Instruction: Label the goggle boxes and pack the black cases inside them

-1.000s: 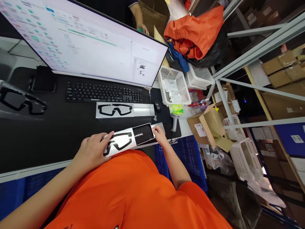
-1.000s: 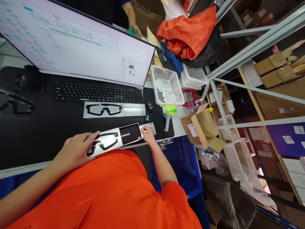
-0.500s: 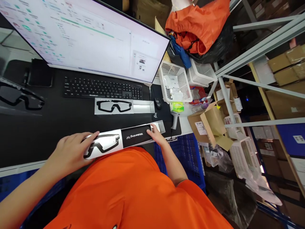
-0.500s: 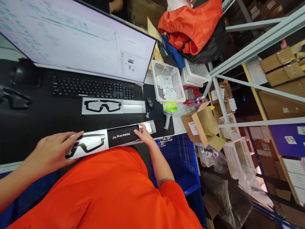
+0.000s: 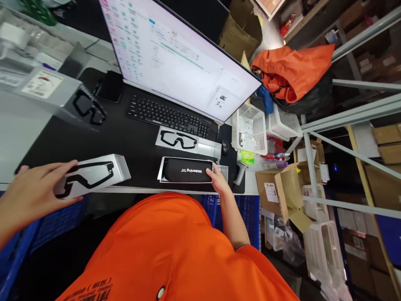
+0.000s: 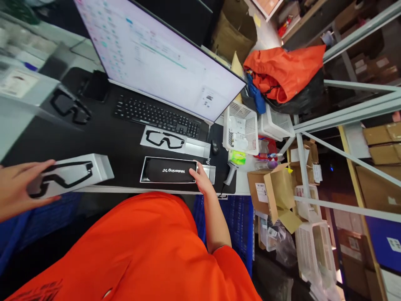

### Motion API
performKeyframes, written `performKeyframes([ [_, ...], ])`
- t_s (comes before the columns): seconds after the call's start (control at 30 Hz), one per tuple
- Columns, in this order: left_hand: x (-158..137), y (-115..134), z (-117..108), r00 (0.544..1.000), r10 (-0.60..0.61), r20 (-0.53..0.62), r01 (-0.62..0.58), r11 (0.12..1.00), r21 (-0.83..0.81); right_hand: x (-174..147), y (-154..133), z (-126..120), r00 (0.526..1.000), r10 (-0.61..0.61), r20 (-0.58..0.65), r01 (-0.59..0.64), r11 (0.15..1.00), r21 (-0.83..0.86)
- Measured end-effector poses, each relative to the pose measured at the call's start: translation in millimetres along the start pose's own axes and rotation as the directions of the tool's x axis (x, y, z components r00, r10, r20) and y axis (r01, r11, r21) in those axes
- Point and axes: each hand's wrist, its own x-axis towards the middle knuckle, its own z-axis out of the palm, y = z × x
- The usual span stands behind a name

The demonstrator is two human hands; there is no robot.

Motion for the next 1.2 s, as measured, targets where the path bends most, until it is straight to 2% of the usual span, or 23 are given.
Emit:
performKeyframes([
  [0.13, -13.5, -15.0, 18.0, 0.998, -0.068, -0.001, 0.068, 0.998, 0.017, 5.5, -1.5, 2.1, 0.998, 0.064, 0.017, -0.064, 0.997, 0.031],
  [0.33, -5.6, -25.0, 47.5, 1.000, 0.004, -0.022, -0.005, 0.997, -0.072, -4.6, 5.3, -6.6, 0.995, 0.103, 0.000, -0.103, 0.995, -0.015],
  [0.47, 7.3, -37.6, 46.7, 0.998, 0.040, 0.038, -0.037, 0.995, -0.094, -10.7, 1.6, -5.8, 0.998, 0.052, -0.036, -0.052, 0.998, -0.024],
  [0.57, 12.2, -52.4, 42.5, 0.992, 0.034, 0.125, -0.030, 0.999, -0.034, -16.2, -13.7, -3.1, 0.998, -0.007, -0.064, 0.005, 0.999, -0.040],
  [0.63, 13.0, -66.5, 41.6, 0.993, -0.005, 0.115, 0.003, 1.000, 0.020, -19.0, -25.9, 6.8, 0.998, -0.033, -0.049, 0.030, 0.998, -0.047],
  [0.73, 14.7, -96.5, 41.7, 0.996, -0.087, 0.015, 0.086, 0.994, 0.073, -15.0, -34.1, 48.3, 0.995, -0.080, 0.053, 0.083, 0.995, -0.059],
  [0.87, 22.9, -139.6, 35.3, 0.990, -0.137, -0.044, 0.140, 0.985, 0.098, 17.1, -12.8, 148.0, 0.962, -0.090, 0.257, 0.135, 0.977, -0.167],
  [0.93, 25.2, -145.2, 29.5, 0.985, -0.161, -0.061, 0.165, 0.984, 0.070, 43.0, 4.1, 197.6, 0.943, 0.006, 0.333, 0.095, 0.954, -0.284],
  [1.0, 22.4, -130.6, 25.5, 0.981, -0.174, -0.086, 0.174, 0.985, -0.009, 69.5, 16.9, 234.2, 0.941, 0.084, 0.327, 0.076, 0.891, -0.447],
  [1.07, 14.4, -96.5, 26.4, 0.983, -0.147, -0.110, 0.131, 0.982, -0.138, 90.5, 22.2, 254.3, 0.947, 0.109, 0.302, 0.096, 0.801, -0.591],
  [1.13, 4.6, -51.1, 33.2, 0.983, -0.098, -0.154, 0.050, 0.956, -0.288, 101.3, 20.5, 260.5, 0.956, 0.095, 0.276, 0.131, 0.706, -0.696],
  [1.2, -2.6, -6.3, 44.3, 0.989, -0.053, -0.140, 0.004, 0.945, -0.327, 99.9, 15.1, 258.0, 0.965, 0.026, 0.262, 0.193, 0.605, -0.773],
])
